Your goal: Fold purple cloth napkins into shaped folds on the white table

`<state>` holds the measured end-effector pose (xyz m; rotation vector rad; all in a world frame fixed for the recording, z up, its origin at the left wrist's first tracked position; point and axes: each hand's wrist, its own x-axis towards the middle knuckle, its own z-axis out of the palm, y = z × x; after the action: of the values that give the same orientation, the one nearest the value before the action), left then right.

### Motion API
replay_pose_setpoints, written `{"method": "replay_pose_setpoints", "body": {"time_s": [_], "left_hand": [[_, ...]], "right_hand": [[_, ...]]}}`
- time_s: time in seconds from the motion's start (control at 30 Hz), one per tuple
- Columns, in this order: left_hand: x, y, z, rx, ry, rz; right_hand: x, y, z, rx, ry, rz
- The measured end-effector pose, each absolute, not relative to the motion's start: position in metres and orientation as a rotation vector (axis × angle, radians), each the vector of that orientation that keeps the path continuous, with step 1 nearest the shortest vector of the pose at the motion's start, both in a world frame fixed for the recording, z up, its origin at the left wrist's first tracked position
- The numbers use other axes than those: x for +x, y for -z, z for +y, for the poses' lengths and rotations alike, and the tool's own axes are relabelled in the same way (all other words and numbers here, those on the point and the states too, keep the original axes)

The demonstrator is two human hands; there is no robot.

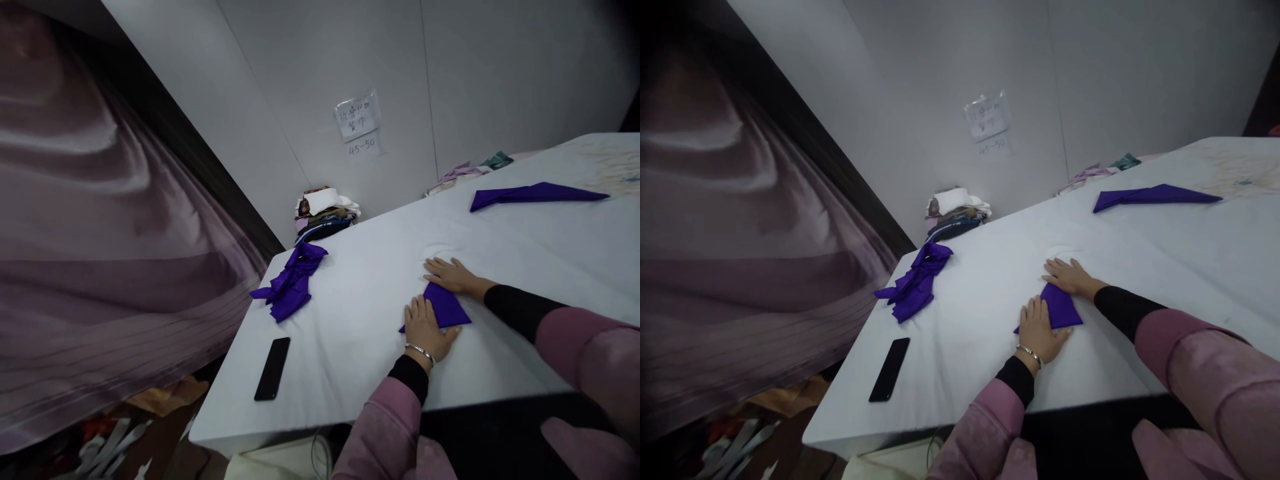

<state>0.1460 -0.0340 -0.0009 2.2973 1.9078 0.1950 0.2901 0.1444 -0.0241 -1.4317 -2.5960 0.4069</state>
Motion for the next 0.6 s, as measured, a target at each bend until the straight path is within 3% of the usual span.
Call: {"method": "replay_pose_setpoints", "body": {"time_s": [0.2,0.43,0.6], "left_hand": [[0.146,-0.001,-0.032,2.245,-0.165,1.895],[0.147,-0.008,-0.027,2.249,-0.084,1.907],[0.149,-0.012,-0.025,2.273,-0.047,1.914]], "right_hand": [[0.325,0.014,0.149,-1.511,-0.607,-2.383],[0.358,0.031,0.110,-0.917,-0.522,-2.463],[0.352,0.033,0.096,-0.789,-0.497,-2.504]]}}
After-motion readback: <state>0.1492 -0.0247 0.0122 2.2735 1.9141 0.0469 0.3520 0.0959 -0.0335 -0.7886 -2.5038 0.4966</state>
